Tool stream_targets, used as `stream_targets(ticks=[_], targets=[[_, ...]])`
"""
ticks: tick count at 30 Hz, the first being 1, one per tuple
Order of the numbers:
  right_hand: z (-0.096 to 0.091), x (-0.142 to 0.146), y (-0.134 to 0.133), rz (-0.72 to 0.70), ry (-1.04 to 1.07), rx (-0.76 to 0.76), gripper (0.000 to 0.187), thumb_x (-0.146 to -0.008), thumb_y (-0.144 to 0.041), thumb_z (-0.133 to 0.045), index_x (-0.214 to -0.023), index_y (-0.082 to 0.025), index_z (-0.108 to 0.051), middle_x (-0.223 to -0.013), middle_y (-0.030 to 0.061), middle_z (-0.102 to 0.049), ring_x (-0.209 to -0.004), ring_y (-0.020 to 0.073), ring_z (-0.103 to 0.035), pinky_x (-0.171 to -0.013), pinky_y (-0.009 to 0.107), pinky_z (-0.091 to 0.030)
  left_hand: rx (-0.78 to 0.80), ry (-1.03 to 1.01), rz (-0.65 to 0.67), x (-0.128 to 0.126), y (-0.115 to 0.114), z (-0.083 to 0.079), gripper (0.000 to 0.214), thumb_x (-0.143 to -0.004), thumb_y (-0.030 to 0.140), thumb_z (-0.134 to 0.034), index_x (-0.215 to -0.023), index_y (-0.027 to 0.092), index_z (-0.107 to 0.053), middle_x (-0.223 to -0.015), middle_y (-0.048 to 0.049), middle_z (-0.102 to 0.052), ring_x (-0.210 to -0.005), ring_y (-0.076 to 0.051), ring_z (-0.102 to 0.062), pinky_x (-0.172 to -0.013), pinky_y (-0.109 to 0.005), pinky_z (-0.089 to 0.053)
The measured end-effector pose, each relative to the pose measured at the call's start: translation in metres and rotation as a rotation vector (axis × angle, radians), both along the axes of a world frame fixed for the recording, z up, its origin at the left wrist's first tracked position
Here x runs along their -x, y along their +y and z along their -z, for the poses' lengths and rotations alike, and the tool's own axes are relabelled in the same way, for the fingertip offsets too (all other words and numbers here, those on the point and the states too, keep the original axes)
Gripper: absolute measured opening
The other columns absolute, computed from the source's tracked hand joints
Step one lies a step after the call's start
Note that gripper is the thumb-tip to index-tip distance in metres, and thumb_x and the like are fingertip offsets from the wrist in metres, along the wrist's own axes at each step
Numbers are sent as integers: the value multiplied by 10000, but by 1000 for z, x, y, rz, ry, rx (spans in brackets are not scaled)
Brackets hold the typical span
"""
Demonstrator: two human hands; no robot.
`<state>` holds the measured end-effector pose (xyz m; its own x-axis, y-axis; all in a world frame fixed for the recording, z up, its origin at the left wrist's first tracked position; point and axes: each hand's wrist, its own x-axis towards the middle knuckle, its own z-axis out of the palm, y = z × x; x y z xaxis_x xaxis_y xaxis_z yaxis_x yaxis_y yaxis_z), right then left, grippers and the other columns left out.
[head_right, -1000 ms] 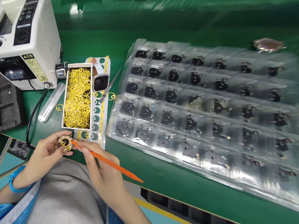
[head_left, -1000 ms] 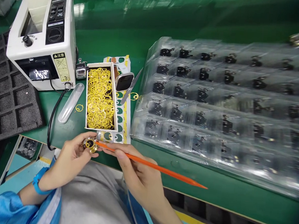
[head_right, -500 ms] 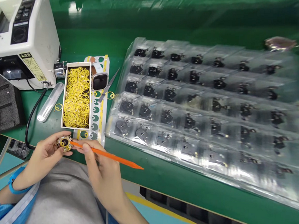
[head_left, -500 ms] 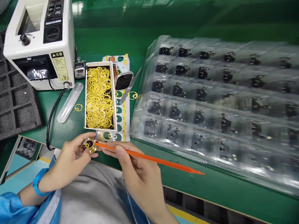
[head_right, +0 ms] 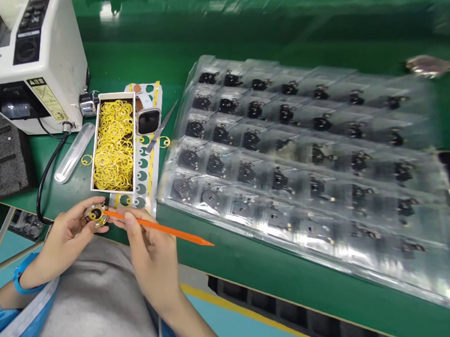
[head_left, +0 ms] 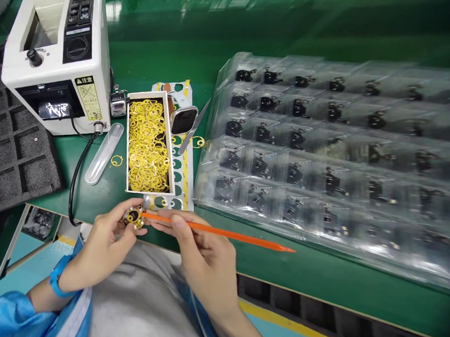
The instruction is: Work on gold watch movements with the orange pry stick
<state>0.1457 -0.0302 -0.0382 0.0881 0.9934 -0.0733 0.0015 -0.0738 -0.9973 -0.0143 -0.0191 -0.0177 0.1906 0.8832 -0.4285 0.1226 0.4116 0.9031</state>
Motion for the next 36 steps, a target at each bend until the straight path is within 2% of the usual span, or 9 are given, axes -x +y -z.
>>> stream_targets(ticks=[7, 13, 15, 17, 19, 22, 25, 29, 36], targets=[[2, -3, -2, -39, -72, -87, 288, -1004, -371, -526, -966, -227, -774, -957, 70, -804, -862, 232, -786, -780, 316, -664, 12, -22, -19, 0, -2, 2, 436, -897, 175, -561, -1331, 153, -593, -1175, -72, -754, -1069, -230, -731, -908, -309, -622], [1, -22, 6, -238, -125, -224, 268, -993, -382, -544, -985, -271, -788, -944, 56, -812, -893, 233, -782, -803, 357, -654, 25, -56, -61, 0, 1, 0, 444, -855, 190, -636, -1297, 155, -630, -1137, -77, -761, -1005, -233, -746, -892, -326, -631], [-3, -29, 7, -203, -93, -265, 249, -995, -352, -543, -981, -268, -777, -1006, 64, -804, -953, 245, -769, -843, 391, -640, 18, -80, -75, -1, 2, -3, 429, -852, 198, -652, -1278, 151, -641, -1111, -82, -771, -984, -231, -752, -889, -331, -634], [-9, -32, 6, -92, -97, -297, 260, -1013, -304, -500, -967, -256, -751, -995, 70, -789, -976, 243, -749, -845, 395, -623, -6, -105, -88, -3, 3, -7, 400, -867, 202, -645, -1264, 151, -647, -1106, -89, -776, -1002, -233, -748, -889, -329, -634], [-16, -29, 4, -29, -166, -342, 261, -1017, -244, -463, -955, -244, -717, -854, 57, -737, -842, 205, -728, -720, 328, -606, -58, -122, -97, -5, 1, -10, 378, -894, 197, -622, -1271, 165, -644, -1160, -95, -766, -1041, -231, -739, -897, -316, -629], [-24, -15, 4, -27, -357, -496, 174, -940, -115, -565, -997, -224, -688, -721, 17, -645, -617, 147, -628, -526, 250, -515, -180, -98, -81, -8, -3, -16, 401, -926, 160, -591, -1322, 215, -624, -1286, -79, -720, -1115, -218, -715, -957, -291, -594], [-26, 1, 9, 32, -489, -620, 245, -855, -26, -649, -1015, -210, -682, -721, 17, -653, -600, 143, -618, -513, 244, -504, -309, -25, -13, -8, -6, -19, 453, -953, 126, -551, -1377, 281, -596, -1373, -39, -673, -1238, -213, -649, -1060, -287, -522], [-25, 10, 16, 83, -515, -618, 195, -868, -35, -639, -978, -192, -669, -717, 20, -647, -602, 140, -626, -537, 248, -521, -416, 30, 52, -6, -7, -21, 484, -985, 125, -492, -1426, 314, -553, -1443, -16, -619, -1333, -210, -573, -1140, -303, -449], [-22, 9, 21, 47, -547, -616, 154, -893, -41, -581, -923, -188, -618, -719, 28, -654, -633, 148, -645, -566, 247, -530, -496, 71, 128, -2, -6, -18, 559, -981, 82, -471, -1470, 352, -495, -1485, 15, -577, -1353, -183, -555, -1130, -266, -452]])
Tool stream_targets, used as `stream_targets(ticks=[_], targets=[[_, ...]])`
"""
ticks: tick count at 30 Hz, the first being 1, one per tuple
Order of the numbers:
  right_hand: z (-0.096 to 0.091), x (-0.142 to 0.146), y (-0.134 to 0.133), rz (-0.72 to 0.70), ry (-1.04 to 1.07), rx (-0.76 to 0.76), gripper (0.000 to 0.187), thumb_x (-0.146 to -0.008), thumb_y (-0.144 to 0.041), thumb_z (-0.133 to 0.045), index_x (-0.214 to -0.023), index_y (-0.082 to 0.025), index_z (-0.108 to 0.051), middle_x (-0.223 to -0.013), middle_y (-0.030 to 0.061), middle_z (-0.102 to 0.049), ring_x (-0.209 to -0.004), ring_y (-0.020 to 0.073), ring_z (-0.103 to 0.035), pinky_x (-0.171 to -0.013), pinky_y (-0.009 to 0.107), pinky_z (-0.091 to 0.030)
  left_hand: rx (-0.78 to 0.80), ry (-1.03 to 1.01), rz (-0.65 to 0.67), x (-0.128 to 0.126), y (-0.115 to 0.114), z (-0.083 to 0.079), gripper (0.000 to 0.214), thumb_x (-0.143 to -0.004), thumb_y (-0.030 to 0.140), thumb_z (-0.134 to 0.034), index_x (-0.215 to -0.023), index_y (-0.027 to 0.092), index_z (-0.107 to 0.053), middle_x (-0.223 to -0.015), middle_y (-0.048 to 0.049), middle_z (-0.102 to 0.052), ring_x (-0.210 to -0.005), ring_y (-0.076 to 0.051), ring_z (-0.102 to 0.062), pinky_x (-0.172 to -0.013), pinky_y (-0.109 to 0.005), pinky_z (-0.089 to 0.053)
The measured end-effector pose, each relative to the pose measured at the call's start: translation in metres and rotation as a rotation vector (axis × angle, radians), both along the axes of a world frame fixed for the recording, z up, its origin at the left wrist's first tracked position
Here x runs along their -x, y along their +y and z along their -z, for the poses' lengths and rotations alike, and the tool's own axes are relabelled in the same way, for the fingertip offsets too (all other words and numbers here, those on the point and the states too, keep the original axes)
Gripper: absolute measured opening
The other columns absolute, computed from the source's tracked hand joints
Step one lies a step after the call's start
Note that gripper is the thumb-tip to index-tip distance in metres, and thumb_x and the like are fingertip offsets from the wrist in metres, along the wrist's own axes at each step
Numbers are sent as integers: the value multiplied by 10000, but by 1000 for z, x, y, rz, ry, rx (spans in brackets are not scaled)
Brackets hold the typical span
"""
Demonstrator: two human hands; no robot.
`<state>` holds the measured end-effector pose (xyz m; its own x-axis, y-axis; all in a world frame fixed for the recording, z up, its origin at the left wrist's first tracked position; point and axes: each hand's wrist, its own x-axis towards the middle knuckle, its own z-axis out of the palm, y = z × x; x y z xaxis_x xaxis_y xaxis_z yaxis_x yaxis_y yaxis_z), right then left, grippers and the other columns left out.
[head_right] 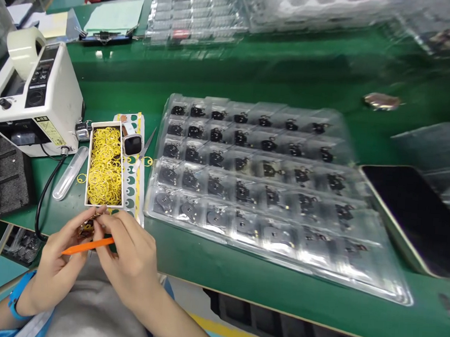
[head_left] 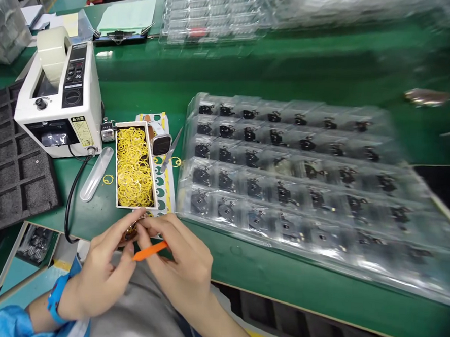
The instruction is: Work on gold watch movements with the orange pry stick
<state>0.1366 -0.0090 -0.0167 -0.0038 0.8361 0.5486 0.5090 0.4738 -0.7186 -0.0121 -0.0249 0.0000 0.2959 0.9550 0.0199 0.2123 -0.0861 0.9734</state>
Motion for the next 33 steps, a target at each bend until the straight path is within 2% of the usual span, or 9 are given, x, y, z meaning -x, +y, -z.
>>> stream_targets(ticks=[5, 10, 12, 15, 19, 22, 27, 30, 33], targets=[[1, -2, 3, -79, 10, -17, 169, -867, -30, -568, -839, -195, -586, -661, -6, -598, -574, 120, -577, -528, 226, -469, -101, 16, -13, 1, 4, 5, 591, -970, 43, -468, -1464, 365, -499, -1448, 35, -613, -1315, -134, -586, -1116, -195, -437], [-10, -6, 2, -321, 268, 246, 186, -813, -90, -575, -679, -216, -543, -586, -53, -515, -498, 90, -479, -469, 210, -391, -10, -84, -138, 0, 9, 14, 504, -986, 77, -468, -1406, 335, -575, -1412, 10, -644, -1263, -148, -631, -1074, -218, -494], [-14, -8, 5, -344, 341, 324, 191, -827, -139, -582, -655, -215, -551, -568, -51, -520, -486, 92, -475, -455, 215, -376, 35, -193, -205, 0, 11, 15, 451, -992, 111, -485, -1365, 327, -615, -1368, -3, -678, -1218, -166, -665, -1025, -247, -546], [-13, -11, 14, -197, 302, 345, 169, -893, -188, -561, -740, -212, -628, -615, -24, -568, -526, 112, -520, -478, 228, -387, 88, -337, -319, 2, 12, 14, 372, -977, 148, -548, -1283, 312, -682, -1271, -18, -737, -1161, -191, -701, -951, -268, -600], [0, -12, 26, 3, -44, 304, 195, -895, -149, -484, -928, -198, -670, -746, 21, -651, -633, 156, -618, -557, 255, -433, 111, -428, -379, 6, 12, 11, 341, -967, 158, -581, -1250, 305, -704, -1221, -34, -760, -1152, -214, -708, -922, -283, -617], [9, -8, 26, 106, -227, 261, 153, -872, -134, -485, -859, -199, -623, -704, 5, -642, -586, 155, -612, -542, 256, -420, 124, -454, -373, 9, 13, 11, 328, -966, 171, -592, -1240, 311, -707, -1217, -38, -762, -1137, -219, -715, -914, -286, -621], [4, -10, 15, 167, -197, 198, 212, -955, -222, -534, -743, -217, -521, -617, -29, -616, -494, 120, -567, -488, 232, -386, 169, -449, -381, 12, 16, 10, 289, -909, 190, -689, -1190, 247, -721, -1138, -77, -789, -1056, -249, -751, -844, -284, -646], [-2, -37, 18, 168, -226, 192, 278, -1005, -231, -444, -746, -221, -543, -604, -22, -602, -498, 125, -558, -493, 234, -391, 210, -409, -410, 15, 19, 9, 284, -839, 173, -768, -1119, 204, -732, -1046, -79, -812, -972, -244, -777, -776, -233, -649], [-5, -93, 30, 336, -305, 164, 267, -1001, -254, -394, -900, -211, -637, -776, 49, -687, -654, 180, -637, -575, 273, -449, 259, -389, -420, 22, 21, 9, 302, -825, 185, -786, -1119, 194, -719, -1032, -75, -815, -978, -240, -775, -772, -218, -645]])
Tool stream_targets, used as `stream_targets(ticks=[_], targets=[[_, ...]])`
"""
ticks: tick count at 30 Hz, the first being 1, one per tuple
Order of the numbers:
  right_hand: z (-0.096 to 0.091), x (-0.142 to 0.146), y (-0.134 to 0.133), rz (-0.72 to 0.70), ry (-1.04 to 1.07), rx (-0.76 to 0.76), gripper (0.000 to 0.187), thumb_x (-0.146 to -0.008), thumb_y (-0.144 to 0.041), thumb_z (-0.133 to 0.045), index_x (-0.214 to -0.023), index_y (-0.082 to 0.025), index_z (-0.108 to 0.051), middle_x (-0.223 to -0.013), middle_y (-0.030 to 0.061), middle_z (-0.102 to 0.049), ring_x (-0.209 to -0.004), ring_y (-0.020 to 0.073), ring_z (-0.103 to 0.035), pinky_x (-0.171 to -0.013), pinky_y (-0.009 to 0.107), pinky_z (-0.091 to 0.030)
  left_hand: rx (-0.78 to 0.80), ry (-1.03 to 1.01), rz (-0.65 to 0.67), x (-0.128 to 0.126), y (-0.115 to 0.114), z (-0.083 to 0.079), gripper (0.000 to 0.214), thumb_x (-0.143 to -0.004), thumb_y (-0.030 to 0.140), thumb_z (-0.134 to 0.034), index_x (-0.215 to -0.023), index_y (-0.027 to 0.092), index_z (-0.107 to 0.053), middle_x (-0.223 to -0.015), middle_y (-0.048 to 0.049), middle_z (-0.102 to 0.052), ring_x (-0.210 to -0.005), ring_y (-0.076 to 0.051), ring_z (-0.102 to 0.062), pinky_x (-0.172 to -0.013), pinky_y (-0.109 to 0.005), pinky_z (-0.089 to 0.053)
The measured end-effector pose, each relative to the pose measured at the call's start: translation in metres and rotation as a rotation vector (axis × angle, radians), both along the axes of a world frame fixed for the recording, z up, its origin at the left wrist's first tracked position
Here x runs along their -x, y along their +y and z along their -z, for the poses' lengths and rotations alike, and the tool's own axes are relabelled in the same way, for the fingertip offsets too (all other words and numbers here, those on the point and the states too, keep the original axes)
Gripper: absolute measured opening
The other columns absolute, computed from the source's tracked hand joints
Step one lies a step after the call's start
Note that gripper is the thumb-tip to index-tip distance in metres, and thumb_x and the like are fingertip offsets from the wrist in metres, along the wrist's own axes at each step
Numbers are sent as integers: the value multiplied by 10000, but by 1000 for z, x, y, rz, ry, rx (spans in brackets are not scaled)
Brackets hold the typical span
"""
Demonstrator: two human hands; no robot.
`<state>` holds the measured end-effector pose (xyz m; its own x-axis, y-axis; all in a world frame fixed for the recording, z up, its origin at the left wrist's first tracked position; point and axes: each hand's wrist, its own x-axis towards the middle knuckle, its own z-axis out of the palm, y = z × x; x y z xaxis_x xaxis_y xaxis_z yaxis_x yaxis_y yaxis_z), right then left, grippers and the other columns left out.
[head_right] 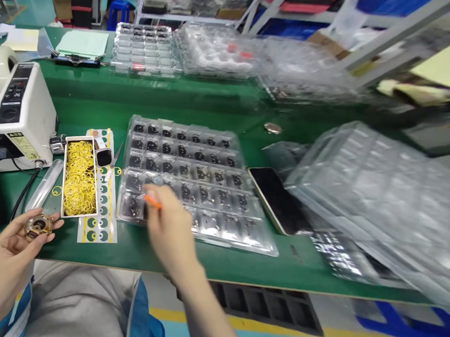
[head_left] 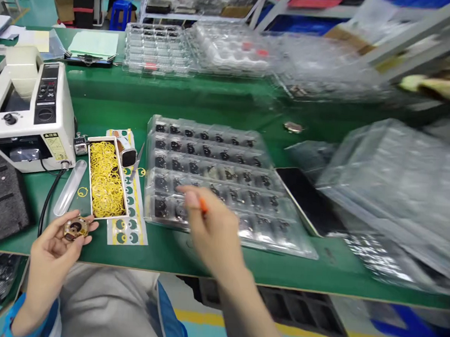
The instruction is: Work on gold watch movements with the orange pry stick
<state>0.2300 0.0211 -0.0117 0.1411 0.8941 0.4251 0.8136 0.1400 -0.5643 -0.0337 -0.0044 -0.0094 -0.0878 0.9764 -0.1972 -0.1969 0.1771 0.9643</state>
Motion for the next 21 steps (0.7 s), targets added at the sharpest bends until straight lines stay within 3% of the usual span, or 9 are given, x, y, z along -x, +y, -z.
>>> stream_targets(ticks=[2, 4, 8, 12, 16, 18, 21], targets=[[-1, -43, 7, 89, -114, 4, 280, -973, -286, -406, -940, -203, -672, -781, 69, -661, -669, 209, -626, -589, 304, -449, 22, -6, 7, 5, 1, 1, 305, -833, 204, -781, -1130, 189, -711, -1050, -81, -811, -1002, -244, -768, -792, -227, -644], [-2, -79, 12, 96, -207, 107, 288, -942, -364, -461, -901, -213, -703, -731, 60, -614, -625, 212, -594, -569, 315, -423, 42, -13, 7, 10, 2, 3, 302, -846, 220, -771, -1139, 186, -707, -1067, -86, -807, -1020, -247, -762, -803, -237, -645], [5, -109, 16, 102, -281, 346, 350, -859, -529, -560, -746, -232, -705, -731, 54, -597, -523, 181, -517, -517, 317, -331, 66, -25, 18, 13, 3, 5, 295, -874, 245, -742, -1163, 196, -704, -1086, -84, -803, -1024, -243, -761, -817, -248, -645], [16, -106, 20, 159, -254, 363, 373, -812, -557, -597, -656, -220, -638, -688, 45, -575, -487, 165, -462, -496, 308, -279, 73, -38, 92, 6, 0, 9, 324, -881, 241, -728, -1202, 200, -700, -1109, -98, -793, -1049, -256, -753, -842, -283, -644], [13, -91, 14, 179, -163, 324, 392, -810, -572, -604, -645, -219, -560, -588, 5, -512, -466, 153, -453, -470, 299, -337, -27, -52, 198, -5, -2, 12, 378, -881, 242, -715, -1258, 223, -689, -1169, -113, -768, -1097, -269, -733, -888, -332, -633], [6, -68, 4, 106, -28, 312, 358, -833, -538, -609, -675, -221, -557, -567, -19, -500, -449, 131, -444, -446, 278, -366, -52, -35, 309, -11, -1, 10, 338, -888, 251, -699, -1225, 234, -717, -1226, -115, -739, -1136, -265, -711, -960, -355, -599], [-7, -19, -16, -107, 366, 316, 229, -821, -398, -686, -724, -221, -576, -602, -32, -532, -453, 102, -431, -410, 234, -352, -9, 15, 534, -23, 2, 1, 269, -890, 292, -690, -1146, 241, -755, -1276, -107, -679, -1141, -249, -691, -1016, -353, -553]])
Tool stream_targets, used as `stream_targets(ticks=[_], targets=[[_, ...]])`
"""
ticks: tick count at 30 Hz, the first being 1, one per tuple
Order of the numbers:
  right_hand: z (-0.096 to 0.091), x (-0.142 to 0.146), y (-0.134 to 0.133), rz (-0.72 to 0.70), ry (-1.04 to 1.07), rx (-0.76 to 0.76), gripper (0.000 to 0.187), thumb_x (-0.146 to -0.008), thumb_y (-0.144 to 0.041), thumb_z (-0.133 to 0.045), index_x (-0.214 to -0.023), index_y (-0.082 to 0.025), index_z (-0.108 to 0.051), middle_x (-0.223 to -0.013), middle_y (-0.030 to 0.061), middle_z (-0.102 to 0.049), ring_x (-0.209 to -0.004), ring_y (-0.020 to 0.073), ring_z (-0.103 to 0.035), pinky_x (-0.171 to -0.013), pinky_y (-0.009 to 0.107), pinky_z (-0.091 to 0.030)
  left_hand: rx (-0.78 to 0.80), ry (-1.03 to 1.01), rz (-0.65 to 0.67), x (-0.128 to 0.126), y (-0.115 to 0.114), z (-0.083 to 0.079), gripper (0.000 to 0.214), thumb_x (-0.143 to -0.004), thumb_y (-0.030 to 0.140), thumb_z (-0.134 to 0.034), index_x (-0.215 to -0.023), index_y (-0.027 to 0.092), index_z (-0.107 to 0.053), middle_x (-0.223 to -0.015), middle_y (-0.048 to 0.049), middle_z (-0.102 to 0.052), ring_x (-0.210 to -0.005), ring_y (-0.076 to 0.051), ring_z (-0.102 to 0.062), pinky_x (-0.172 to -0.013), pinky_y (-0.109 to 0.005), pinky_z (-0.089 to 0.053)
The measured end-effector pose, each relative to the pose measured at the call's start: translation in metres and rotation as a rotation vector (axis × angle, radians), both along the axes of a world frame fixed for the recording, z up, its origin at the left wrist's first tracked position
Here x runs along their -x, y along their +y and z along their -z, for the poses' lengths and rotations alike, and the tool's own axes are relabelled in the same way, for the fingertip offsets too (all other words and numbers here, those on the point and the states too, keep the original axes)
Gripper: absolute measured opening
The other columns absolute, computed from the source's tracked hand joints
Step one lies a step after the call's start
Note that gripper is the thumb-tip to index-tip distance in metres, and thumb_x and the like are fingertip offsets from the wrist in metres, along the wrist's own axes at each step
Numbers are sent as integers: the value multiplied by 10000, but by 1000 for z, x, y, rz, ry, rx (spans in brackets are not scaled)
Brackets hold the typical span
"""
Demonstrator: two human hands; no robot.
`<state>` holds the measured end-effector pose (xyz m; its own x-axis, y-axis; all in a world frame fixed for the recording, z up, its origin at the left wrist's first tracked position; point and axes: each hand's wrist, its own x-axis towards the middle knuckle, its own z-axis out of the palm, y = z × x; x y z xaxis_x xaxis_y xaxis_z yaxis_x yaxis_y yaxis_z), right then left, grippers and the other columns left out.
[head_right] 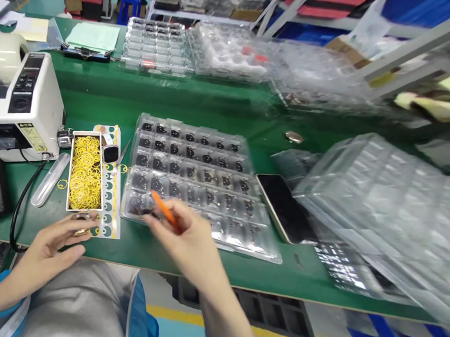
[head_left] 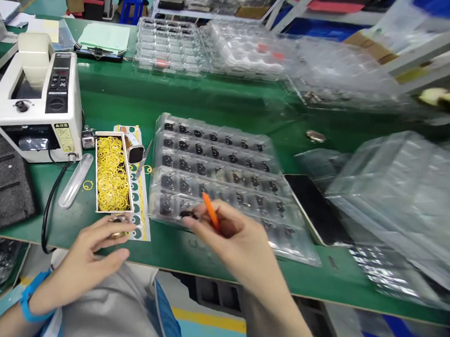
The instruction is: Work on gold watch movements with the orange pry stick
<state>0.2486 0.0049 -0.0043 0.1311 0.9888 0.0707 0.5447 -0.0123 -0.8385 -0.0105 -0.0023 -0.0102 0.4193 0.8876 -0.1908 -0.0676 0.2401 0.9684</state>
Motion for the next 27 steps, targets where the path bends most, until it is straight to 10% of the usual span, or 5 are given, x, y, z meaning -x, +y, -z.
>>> stream_targets(ticks=[9, 17, 21, 27], targets=[[-13, 68, -23, -286, 291, -85, 372, -842, -166, -690, -1199, -246, -622, -717, -20, -678, -488, 102, -503, -435, 215, -410, 58, 2, -16, -13, 13, -12, 359, -826, 457, -714, -635, 162, -643, -663, -8, -573, -661, -138, -517, -639, -241, -429], [2, 52, -15, -441, -264, -649, 352, -823, -36, -617, -1035, -291, -735, -813, 26, -752, -560, 135, -606, -469, 241, -442, 204, -37, -2, -8, 15, -15, 401, -756, 489, -768, -576, 165, -616, -562, 20, -529, -560, -110, -454, -567, -231, -387], [5, 61, -21, -372, -200, -666, 304, -849, -59, -610, -1020, -281, -727, -801, 22, -745, -567, 139, -608, -495, 254, -470, 259, -121, 17, -7, 11, -13, 275, -797, 445, -765, -733, 180, -734, -761, -33, -694, -708, -154, -632, -694, -259, -535], [0, 78, -24, -102, 179, -276, 153, -890, -154, -625, -866, -255, -737, -888, 64, -685, -829, 209, -675, -683, 331, -562, 183, -138, -10, -2, 2, -6, 422, -920, 373, -651, -1338, 323, -633, -1334, -77, -672, -1206, -261, -650, -963, -378, -579]])
